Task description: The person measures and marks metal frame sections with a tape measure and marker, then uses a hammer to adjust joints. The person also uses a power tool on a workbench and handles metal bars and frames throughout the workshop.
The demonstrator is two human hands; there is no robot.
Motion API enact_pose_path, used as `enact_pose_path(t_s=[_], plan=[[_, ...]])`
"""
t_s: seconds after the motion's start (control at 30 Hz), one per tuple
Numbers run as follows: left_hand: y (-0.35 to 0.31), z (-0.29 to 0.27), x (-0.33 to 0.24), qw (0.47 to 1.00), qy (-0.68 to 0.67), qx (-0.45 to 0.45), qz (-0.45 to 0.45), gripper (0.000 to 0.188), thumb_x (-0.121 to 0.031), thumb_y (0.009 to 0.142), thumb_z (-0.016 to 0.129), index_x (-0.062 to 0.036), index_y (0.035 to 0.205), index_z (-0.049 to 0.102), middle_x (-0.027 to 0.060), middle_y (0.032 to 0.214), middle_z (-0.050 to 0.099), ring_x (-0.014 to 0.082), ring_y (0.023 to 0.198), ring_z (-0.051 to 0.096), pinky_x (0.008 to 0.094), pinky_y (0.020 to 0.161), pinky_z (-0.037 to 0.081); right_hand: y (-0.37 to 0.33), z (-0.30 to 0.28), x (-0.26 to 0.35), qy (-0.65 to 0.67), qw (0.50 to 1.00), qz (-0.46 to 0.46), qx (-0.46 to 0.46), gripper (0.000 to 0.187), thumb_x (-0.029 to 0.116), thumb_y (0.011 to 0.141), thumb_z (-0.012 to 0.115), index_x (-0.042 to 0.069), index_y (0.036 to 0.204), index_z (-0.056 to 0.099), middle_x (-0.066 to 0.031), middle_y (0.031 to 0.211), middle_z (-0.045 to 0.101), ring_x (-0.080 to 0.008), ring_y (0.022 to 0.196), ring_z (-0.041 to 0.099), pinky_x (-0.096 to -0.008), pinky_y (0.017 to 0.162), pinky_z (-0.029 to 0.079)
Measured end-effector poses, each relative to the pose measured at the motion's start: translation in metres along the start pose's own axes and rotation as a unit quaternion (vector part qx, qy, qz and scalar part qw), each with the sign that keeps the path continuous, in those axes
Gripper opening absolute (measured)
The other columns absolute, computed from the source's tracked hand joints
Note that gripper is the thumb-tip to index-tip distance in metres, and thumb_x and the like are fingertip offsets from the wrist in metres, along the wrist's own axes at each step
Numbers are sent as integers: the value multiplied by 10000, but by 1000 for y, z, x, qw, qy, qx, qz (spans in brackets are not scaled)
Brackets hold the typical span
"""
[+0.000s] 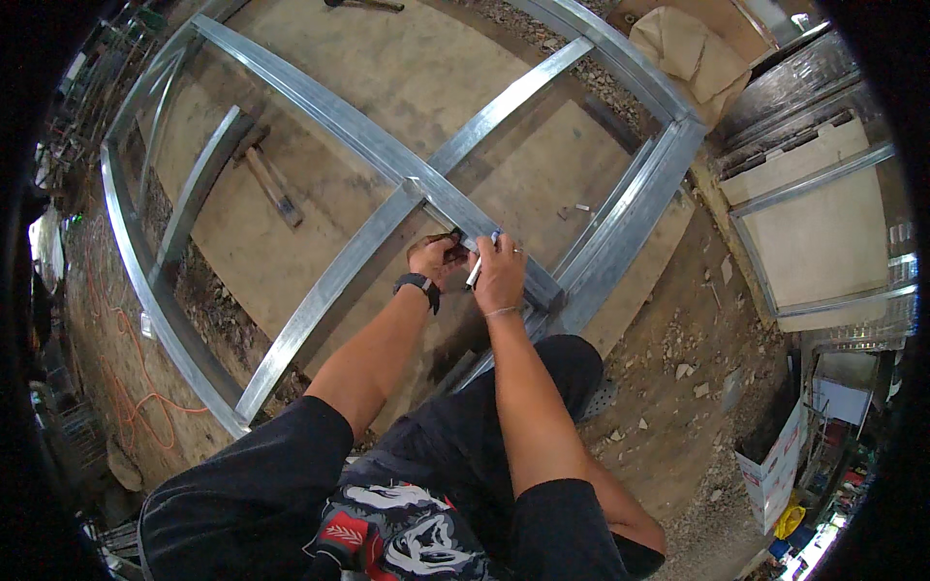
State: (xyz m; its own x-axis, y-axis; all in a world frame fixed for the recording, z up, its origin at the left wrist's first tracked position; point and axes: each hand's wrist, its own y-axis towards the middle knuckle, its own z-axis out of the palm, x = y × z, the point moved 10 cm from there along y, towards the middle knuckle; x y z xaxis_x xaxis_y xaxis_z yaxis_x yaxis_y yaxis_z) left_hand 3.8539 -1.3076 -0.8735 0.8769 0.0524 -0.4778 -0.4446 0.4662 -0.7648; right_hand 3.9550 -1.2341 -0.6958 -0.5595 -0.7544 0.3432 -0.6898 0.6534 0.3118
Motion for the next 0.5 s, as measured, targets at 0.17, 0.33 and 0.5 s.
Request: enact_pose_path(t_s=[0.17,0.33,0.5], plan=[[8,-2,2,998,45,38,-38,76,-65,961,654,-11,1000,689,99,889,714,225,737,681,370,657,573,2,-3,1,-2,1000,8,-1,277,237,824,794,135,1031,641,-132,1007,577,-373,1009,585,-490,878,464],[13,-4,3,997,44,56,-40,104,-71,964,645,-2,1026,692,111,910,720,234,750,688,388,678,581,2,-5,-1,-10,1000,19,2,271,285,834,797,152,1014,645,-124,1002,578,-366,1004,586,-491,855,460],[12,-4,5,999,33,33,21,171,-45,936,673,35,1086,665,152,939,722,277,754,711,425,693,598,-2,-5,-11,-26,999,37,7,273,303,823,808,178,1005,649,-91,984,582,-352,975,599,-481,820,452]])
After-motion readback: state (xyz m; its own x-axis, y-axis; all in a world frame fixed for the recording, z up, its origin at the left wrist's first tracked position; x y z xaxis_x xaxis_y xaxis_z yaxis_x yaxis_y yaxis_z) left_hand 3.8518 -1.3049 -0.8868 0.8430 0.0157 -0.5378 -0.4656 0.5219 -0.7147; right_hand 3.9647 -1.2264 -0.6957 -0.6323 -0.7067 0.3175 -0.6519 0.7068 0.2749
